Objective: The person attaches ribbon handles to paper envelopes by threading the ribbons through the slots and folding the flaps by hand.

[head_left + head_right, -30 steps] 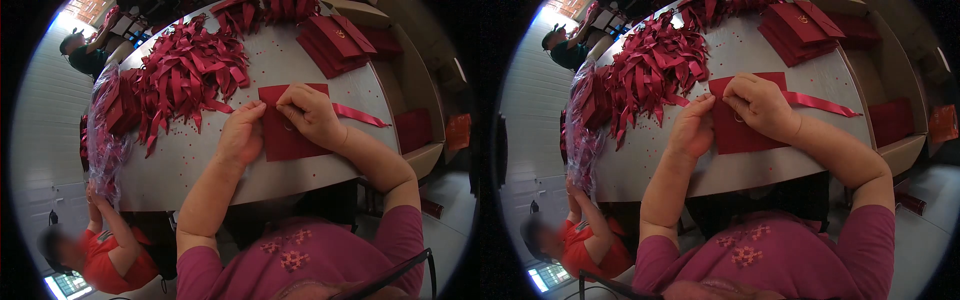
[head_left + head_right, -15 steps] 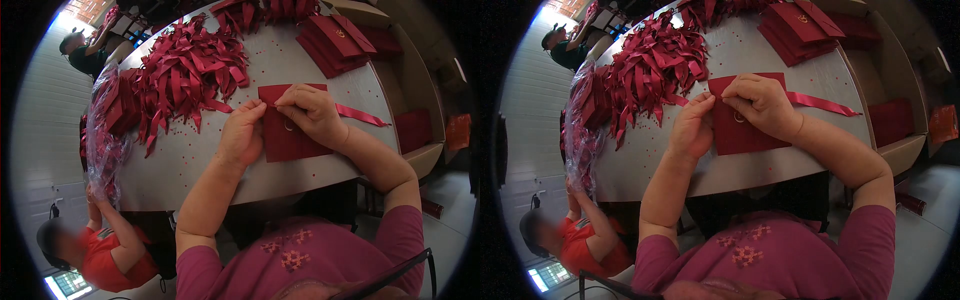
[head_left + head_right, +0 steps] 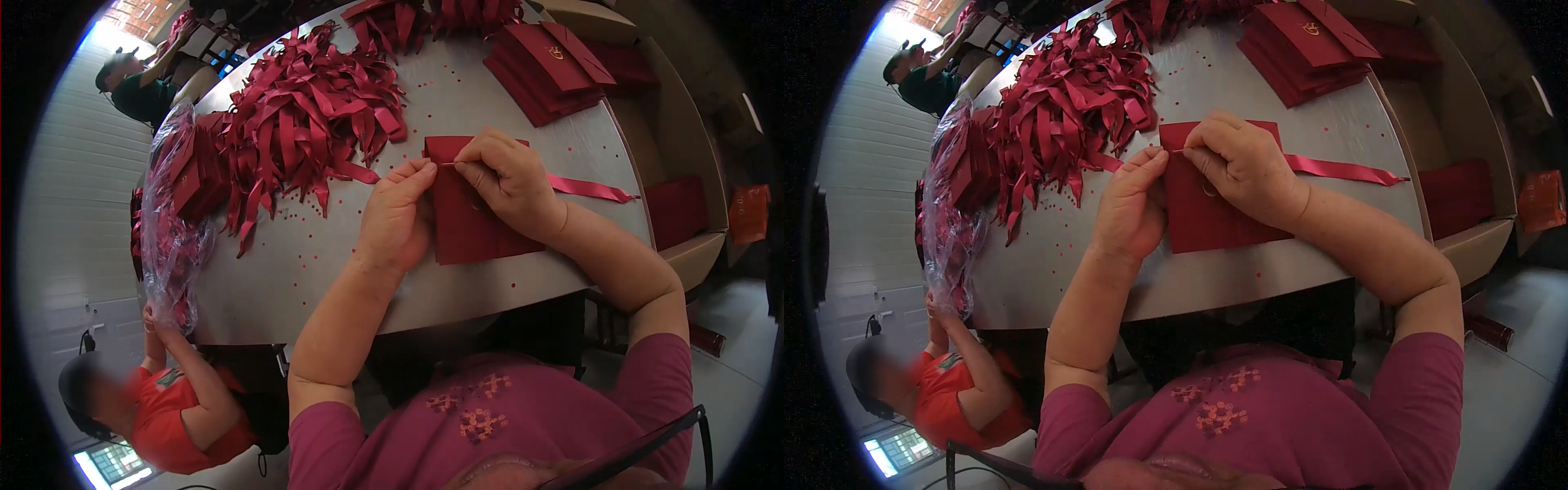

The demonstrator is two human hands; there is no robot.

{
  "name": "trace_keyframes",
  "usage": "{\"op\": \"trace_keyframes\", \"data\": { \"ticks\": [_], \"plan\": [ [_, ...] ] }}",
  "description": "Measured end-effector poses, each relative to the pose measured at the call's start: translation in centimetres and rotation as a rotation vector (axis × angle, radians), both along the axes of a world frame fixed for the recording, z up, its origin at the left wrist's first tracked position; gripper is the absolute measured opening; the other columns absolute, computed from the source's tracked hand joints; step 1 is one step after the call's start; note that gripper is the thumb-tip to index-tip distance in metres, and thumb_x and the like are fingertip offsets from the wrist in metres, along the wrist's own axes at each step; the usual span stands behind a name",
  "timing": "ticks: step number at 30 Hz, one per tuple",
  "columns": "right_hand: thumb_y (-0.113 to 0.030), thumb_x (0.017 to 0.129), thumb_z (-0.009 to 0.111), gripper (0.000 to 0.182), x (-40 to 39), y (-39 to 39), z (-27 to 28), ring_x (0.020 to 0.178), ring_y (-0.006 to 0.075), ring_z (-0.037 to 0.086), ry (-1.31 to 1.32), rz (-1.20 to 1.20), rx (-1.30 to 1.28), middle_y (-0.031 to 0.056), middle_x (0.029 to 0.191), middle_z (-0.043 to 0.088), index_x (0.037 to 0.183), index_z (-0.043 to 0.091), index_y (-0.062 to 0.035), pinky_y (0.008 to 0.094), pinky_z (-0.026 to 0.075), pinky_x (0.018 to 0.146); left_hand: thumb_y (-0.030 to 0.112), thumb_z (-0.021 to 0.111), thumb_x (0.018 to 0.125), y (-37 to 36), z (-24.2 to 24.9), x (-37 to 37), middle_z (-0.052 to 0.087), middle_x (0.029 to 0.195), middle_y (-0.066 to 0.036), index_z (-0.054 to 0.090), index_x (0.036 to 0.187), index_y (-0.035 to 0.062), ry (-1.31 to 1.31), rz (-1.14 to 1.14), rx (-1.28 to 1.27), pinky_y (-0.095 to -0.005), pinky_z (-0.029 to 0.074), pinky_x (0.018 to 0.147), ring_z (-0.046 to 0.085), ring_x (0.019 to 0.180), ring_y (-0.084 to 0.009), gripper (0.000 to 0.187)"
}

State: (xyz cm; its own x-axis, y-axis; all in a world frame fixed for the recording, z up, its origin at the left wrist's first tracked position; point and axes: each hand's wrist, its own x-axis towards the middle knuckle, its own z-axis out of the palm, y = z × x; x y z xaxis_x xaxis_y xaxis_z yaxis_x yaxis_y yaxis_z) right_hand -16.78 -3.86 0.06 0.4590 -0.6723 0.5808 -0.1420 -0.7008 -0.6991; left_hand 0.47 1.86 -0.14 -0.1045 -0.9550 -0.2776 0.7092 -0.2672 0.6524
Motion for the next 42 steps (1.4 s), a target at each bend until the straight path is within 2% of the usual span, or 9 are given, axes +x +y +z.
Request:
{"op": "trace_keyframes", "data": {
  "ticks": [8,10,18,22,26,28,35,39,42],
  "plan": [
    [-0.003,0.085,0.063,0.008,-0.1,0.0,0.1,0.072,0.0322,0.056,0.068,-0.01,-0.105,0.013,0.081,0.054,0.086,0.055,-0.0027,0.0387,0.046,0.062,0.008,0.055,0.096,0.1,-0.6,0.1,0.068,0.104,-0.007,0.062,0.105,0.0027,-0.063,0.01,-0.077,-0.0299,0.051,0.087,0.065,0.094,-0.0155,0.013],
    [-0.001,0.083,0.065,0.009,0.0,0.1,0.3,0.071,0.0311,0.056,0.1,-0.03,-0.184,0.0121,0.08,0.055,0.085,0.057,-0.0026,0.0373,0.046,0.061,0.005,0.06,0.093,0.3,0.0,-0.5,0.066,0.093,-0.002,0.062,0.099,0.0021,-0.254,0.103,-0.08,-0.022,0.049,0.074,0.061,0.081,-0.008,0.007],
    [0.001,0.075,0.068,0.014,-0.1,-0.3,-0.2,0.07,0.0318,0.055,0.217,-0.025,-0.363,0.0113,0.078,0.055,0.084,0.058,-0.0029,0.0377,0.046,0.061,0.001,0.057,0.091,1.0,-0.6,-1.0,0.065,0.092,-0.001,0.064,0.108,-0.0021,-0.633,0.177,-0.19,-0.0191,0.046,0.069,0.057,0.08,-0.0055,0.018],
    [0.001,0.078,0.07,0.01,-0.7,-0.5,-0.1,0.072,0.0245,0.058,0.161,-0.015,-0.046,0.0098,0.08,0.058,0.084,0.062,-0.002,0.0323,0.047,0.064,0.0,0.053,0.093,0.7,0.0,-0.5,0.066,0.098,-0.005,0.063,0.115,-0.003,-0.401,0.082,-0.158,-0.0217,0.05,0.075,0.06,0.086,-0.0076,0.024],
    [-0.004,0.079,0.073,0.01,-1.1,-1.5,0.2,0.073,0.0207,0.061,0.004,0.088,0.289,0.0094,0.079,0.063,0.083,0.064,0.0003,0.0303,0.048,0.066,-0.003,0.052,0.092,0.1,-0.3,0.3,0.067,0.101,-0.007,0.062,0.116,-0.0033,-0.441,-0.019,-0.221,-0.0237,0.052,0.079,0.062,0.089,-0.0094,0.025],
    [-0.004,0.078,0.073,0.01,-1.2,-1.7,0.3,0.072,0.0177,0.061,0.002,0.125,0.339,0.0085,0.078,0.064,0.083,0.065,0.0004,0.0291,0.048,0.066,-0.005,0.053,0.091,-0.2,-0.8,0.7,0.067,0.1,-0.006,0.063,0.114,-0.0035,-0.703,-0.056,-0.316,-0.0235,0.052,0.077,0.062,0.087,-0.0097,0.025],
    [0.0,0.081,0.071,0.007,-1.3,-1.8,-0.2,0.074,0.0098,0.057,0.106,0.199,0.42,0.0042,0.08,0.063,0.084,0.065,0.0007,0.0265,0.047,0.067,-0.004,0.059,0.085,-0.5,-1.1,1.4,0.068,0.09,-0.004,0.064,0.109,-0.0012,-0.978,-0.104,-0.407,-0.0238,0.051,0.072,0.062,0.081,-0.0083,0.025],
    [-0.003,0.077,0.074,0.018,-1.4,-1.3,1.3,0.075,0.0149,0.061,0.238,0.242,0.58,0.007,0.08,0.063,0.092,0.063,-0.0008,0.0305,0.049,0.067,-0.001,0.06,0.082,-1.2,-0.6,1.9,0.064,0.083,-0.014,0.062,0.097,0.0004,-1.419,-0.134,-0.662,-0.036,0.05,0.068,0.063,0.076,-0.0281,0.015],
    [-0.007,0.071,0.076,0.035,-1.4,-1.6,1.2,0.078,0.0217,0.065,0.441,0.277,0.314,0.0102,0.079,0.062,0.101,0.06,-0.0036,0.0351,0.05,0.069,0.003,0.06,0.082,-0.9,-0.2,2.3,0.062,0.084,-0.019,0.059,0.09,0.0008,-1.617,-0.154,-0.755,-0.0447,0.048,0.069,0.06,0.08,-0.0394,0.008]
  ]
}}
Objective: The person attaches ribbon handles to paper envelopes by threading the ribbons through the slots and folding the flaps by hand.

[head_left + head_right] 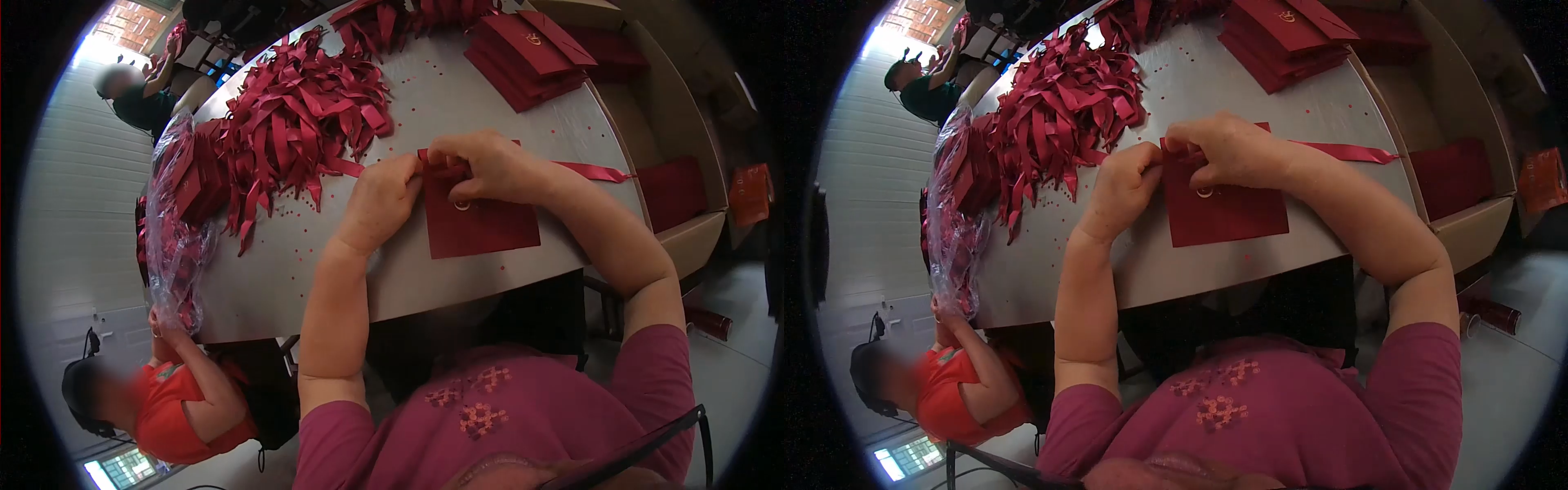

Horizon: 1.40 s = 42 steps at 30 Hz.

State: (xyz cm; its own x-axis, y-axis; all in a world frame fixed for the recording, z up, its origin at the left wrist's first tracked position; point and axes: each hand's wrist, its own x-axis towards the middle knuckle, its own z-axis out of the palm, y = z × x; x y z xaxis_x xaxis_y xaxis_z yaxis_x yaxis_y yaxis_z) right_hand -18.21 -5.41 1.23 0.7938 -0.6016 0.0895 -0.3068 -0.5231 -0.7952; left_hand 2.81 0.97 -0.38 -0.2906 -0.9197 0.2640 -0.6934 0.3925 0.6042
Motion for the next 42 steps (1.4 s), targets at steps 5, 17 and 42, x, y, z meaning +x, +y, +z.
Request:
{"op": "trace_keyframes", "data": {
  "ticks": [5,17,42],
  "plan": [
    [-0.012,0.069,0.077,0.053,-0.5,-0.2,0.4,0.078,0.0288,0.063,0.072,0.013,-0.074,0.0148,0.084,0.065,0.117,0.056,-0.0067,0.0379,0.05,0.072,0.005,0.06,0.083,0.5,0.1,0.6,0.063,0.086,-0.021,0.06,0.087,-0.0005,-0.154,0.05,0.017,-0.0445,0.048,0.069,0.061,0.083,-0.041,0.007],
    [0.001,0.078,0.06,0.033,-14.7,-2.0,7.1,0.062,0.0037,0.05,0.183,-0.329,0.356,-0.0028,0.07,0.056,0.11,0.059,-0.0063,0.0211,0.041,0.054,0.004,0.053,0.083,0.4,-0.2,1.7,0.066,0.081,-0.025,0.059,0.084,-0.0028,-0.297,0.523,0.083,-0.0498,0.052,0.072,0.065,0.084,-0.0424,0.009],
    [-0.005,0.083,0.063,0.015,1.2,0.3,-4.0,0.079,0.0317,0.063,-0.177,0.11,-0.47,0.0087,0.091,0.061,0.097,0.062,-0.0085,0.0395,0.052,0.067,0.007,0.059,0.085,-1.2,-1.3,3.9,0.065,0.076,-0.019,0.06,0.086,0.0036,-0.165,0.566,-0.126,-0.049,0.048,0.065,0.063,0.074,-0.0411,0.004]
  ]
}}
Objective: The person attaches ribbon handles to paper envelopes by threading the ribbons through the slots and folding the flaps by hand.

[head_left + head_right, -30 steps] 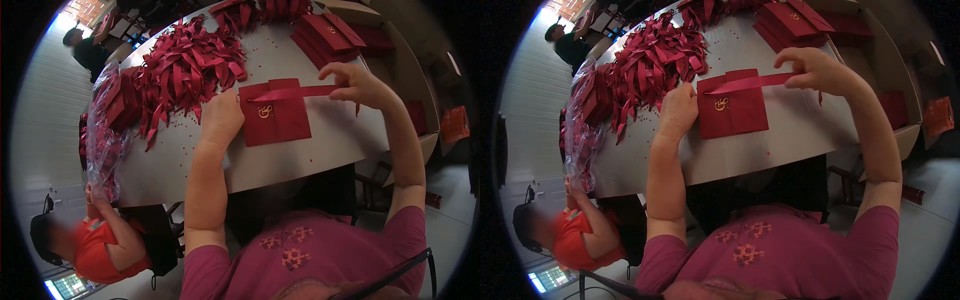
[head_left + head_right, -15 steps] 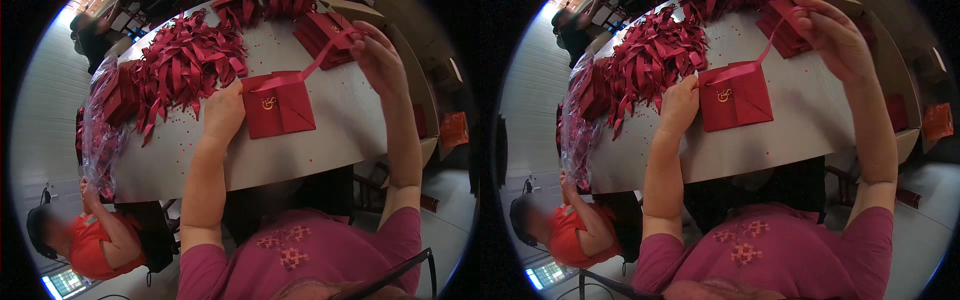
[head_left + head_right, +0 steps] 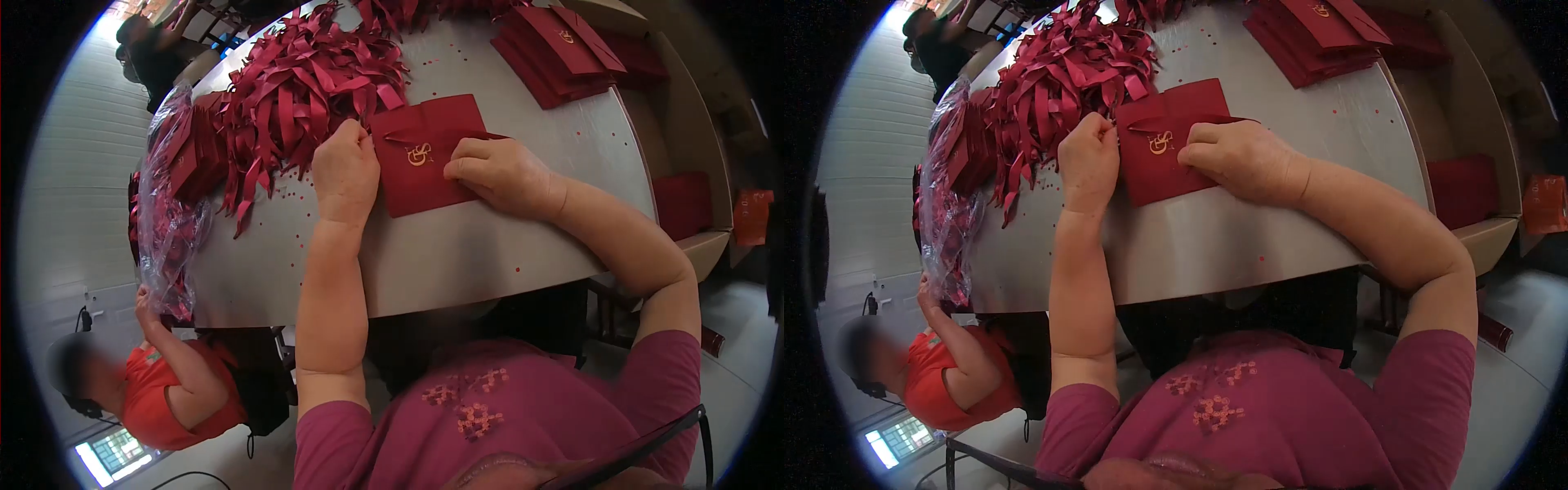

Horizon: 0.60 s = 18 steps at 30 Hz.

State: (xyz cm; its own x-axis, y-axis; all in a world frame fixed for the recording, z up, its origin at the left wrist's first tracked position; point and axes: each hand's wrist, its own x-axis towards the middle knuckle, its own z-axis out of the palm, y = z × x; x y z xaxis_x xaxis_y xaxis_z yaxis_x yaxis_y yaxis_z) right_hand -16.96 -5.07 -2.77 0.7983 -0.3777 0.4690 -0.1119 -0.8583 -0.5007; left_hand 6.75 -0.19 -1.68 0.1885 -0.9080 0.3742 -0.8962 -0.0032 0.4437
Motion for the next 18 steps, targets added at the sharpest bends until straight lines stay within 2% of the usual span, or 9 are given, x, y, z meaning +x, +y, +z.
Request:
{"op": "trace_keyframes", "data": {
  "ticks": [9,12,14,16,17,18],
  "plan": [
    [-0.004,0.08,0.059,0.013,-0.4,0.9,0.7,0.083,0.0341,0.062,0.094,-0.075,-0.029,0.0113,0.091,0.059,0.093,0.059,-0.0066,0.043,0.052,0.071,0.009,0.06,0.085,0.0,-0.2,-0.3,0.064,0.076,-0.019,0.059,0.082,0.004,-0.162,0.113,-0.089,-0.0486,0.049,0.064,0.063,0.072,-0.0411,0.006],
    [-0.003,0.079,0.058,0.014,-1.0,1.4,1.6,0.086,0.0349,0.063,0.214,-0.089,-0.067,0.0136,0.092,0.06,0.093,0.059,-0.004,0.0435,0.052,0.073,0.009,0.06,0.085,0.0,-0.3,-0.8,0.064,0.076,-0.019,0.06,0.083,0.0037,-0.166,0.089,-0.133,-0.0485,0.049,0.064,0.063,0.072,-0.0409,0.006],
    [-0.003,0.079,0.058,0.015,-1.4,1.9,2.7,0.088,0.0357,0.063,0.391,-0.193,-0.088,0.0156,0.092,0.061,0.093,0.06,-0.0021,0.0441,0.052,0.076,0.008,0.06,0.085,-0.1,-0.7,-1.2,0.065,0.077,-0.019,0.061,0.084,0.0031,-0.168,0.057,-0.154,-0.0484,0.049,0.064,0.063,0.072,-0.0405,0.006],
    [-0.006,0.081,0.058,0.011,-1.7,1.9,2.3,0.086,0.0353,0.062,0.378,-0.231,-0.081,0.0152,0.091,0.061,0.091,0.06,-0.0028,0.0446,0.051,0.075,0.01,0.061,0.086,-0.2,-0.7,-1.8,0.065,0.07,-0.013,0.065,0.088,0.0029,-0.033,-0.011,-0.316,-0.0383,0.05,0.059,0.065,0.064,-0.0287,0.008],
    [-0.008,0.083,0.058,0.008,-2.0,1.7,2.2,0.084,0.035,0.061,0.37,-0.268,-0.072,0.0148,0.09,0.06,0.089,0.06,-0.0035,0.0452,0.05,0.075,0.01,0.061,0.086,0.1,-0.7,-1.9,0.065,0.07,-0.013,0.065,0.088,0.0029,-0.034,-0.017,-0.319,-0.0383,0.05,0.059,0.065,0.064,-0.0287,0.008],
    [-0.008,0.083,0.058,0.008,-2.2,1.6,2.3,0.084,0.035,0.061,0.369,-0.277,-0.074,0.0148,0.09,0.06,0.089,0.06,-0.0035,0.0452,0.05,0.075,0.011,0.062,0.085,0.7,-0.1,-2.2,0.065,0.074,-0.016,0.065,0.09,0.0014,0.107,-0.014,-0.162,-0.0404,0.05,0.063,0.065,0.068,-0.0331,0.012]
  ]
}}
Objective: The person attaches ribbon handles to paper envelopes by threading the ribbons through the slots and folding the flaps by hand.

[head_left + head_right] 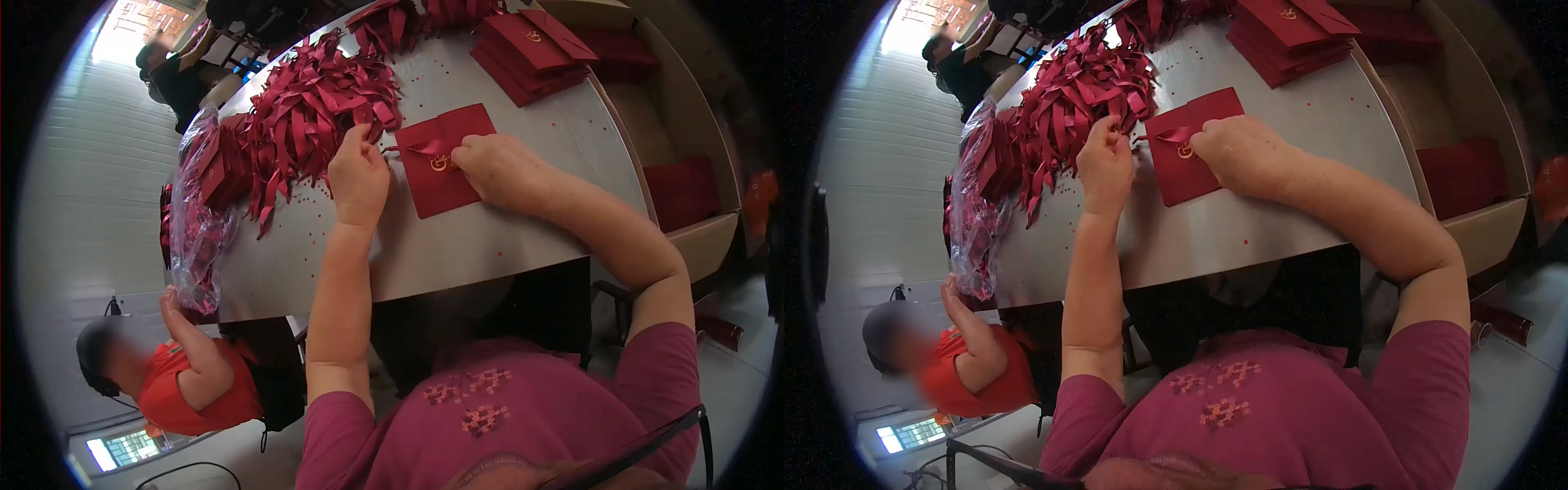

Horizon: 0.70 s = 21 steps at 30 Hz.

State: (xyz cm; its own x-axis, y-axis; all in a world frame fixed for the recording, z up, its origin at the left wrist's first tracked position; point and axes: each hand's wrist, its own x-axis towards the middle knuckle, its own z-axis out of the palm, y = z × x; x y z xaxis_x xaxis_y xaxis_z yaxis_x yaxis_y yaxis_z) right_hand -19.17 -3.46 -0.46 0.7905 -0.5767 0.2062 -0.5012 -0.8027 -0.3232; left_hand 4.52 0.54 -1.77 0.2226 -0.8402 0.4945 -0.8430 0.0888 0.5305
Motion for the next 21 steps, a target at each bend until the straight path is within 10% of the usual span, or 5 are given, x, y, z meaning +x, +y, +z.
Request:
{"op": "trace_keyframes", "data": {
  "ticks": [5,10,15,21],
  "plan": [
    [-0.012,0.084,0.058,0.008,-0.2,-0.5,0.4,0.085,0.0343,0.062,-0.008,-0.043,0.052,0.0146,0.084,0.062,0.085,0.061,-0.0042,0.0438,0.05,0.076,0.018,0.068,0.081,3.0,2.7,-2.9,0.066,0.073,-0.018,0.066,0.078,-0.0017,0.074,-0.042,0.642,-0.0414,0.05,0.066,0.064,0.069,-0.0364,0.02],
    [-0.009,0.081,0.059,0.011,-0.1,-1.0,0.2,0.088,0.0348,0.066,0.032,-0.101,0.063,0.0175,0.087,0.067,0.086,0.065,-0.0012,0.0451,0.053,0.077,0.016,0.072,0.078,2.5,3.0,-4.4,0.066,0.072,-0.016,0.065,0.075,-0.0011,0.129,-0.051,0.556,-0.0376,0.05,0.065,0.063,0.063,-0.0283,0.019],
    [-0.012,0.085,0.058,0.009,-0.3,-1.5,0.1,0.086,0.0354,0.063,-0.047,-0.214,0.048,0.0163,0.087,0.064,0.089,0.06,-0.0038,0.045,0.05,0.074,0.002,0.069,0.082,0.6,3.7,-5.3,0.058,0.064,0.002,0.065,0.087,0.0016,0.951,-0.142,0.661,-0.0234,0.036,0.046,0.049,0.054,-0.0066,0.007],
    [-0.012,0.082,0.065,0.014,-0.5,-2.6,-1.4,0.085,0.0357,0.062,-0.37,-0.146,-0.048,0.0162,0.084,0.065,0.092,0.059,-0.0026,0.0442,0.05,0.074,0.001,0.063,0.088,-0.3,2.2,-4.5,0.055,0.075,0.005,0.059,0.102,0.0057,1.547,-0.256,0.687,-0.0182,0.028,0.043,0.039,0.048,-0.0028,0.015]
  ]
}}
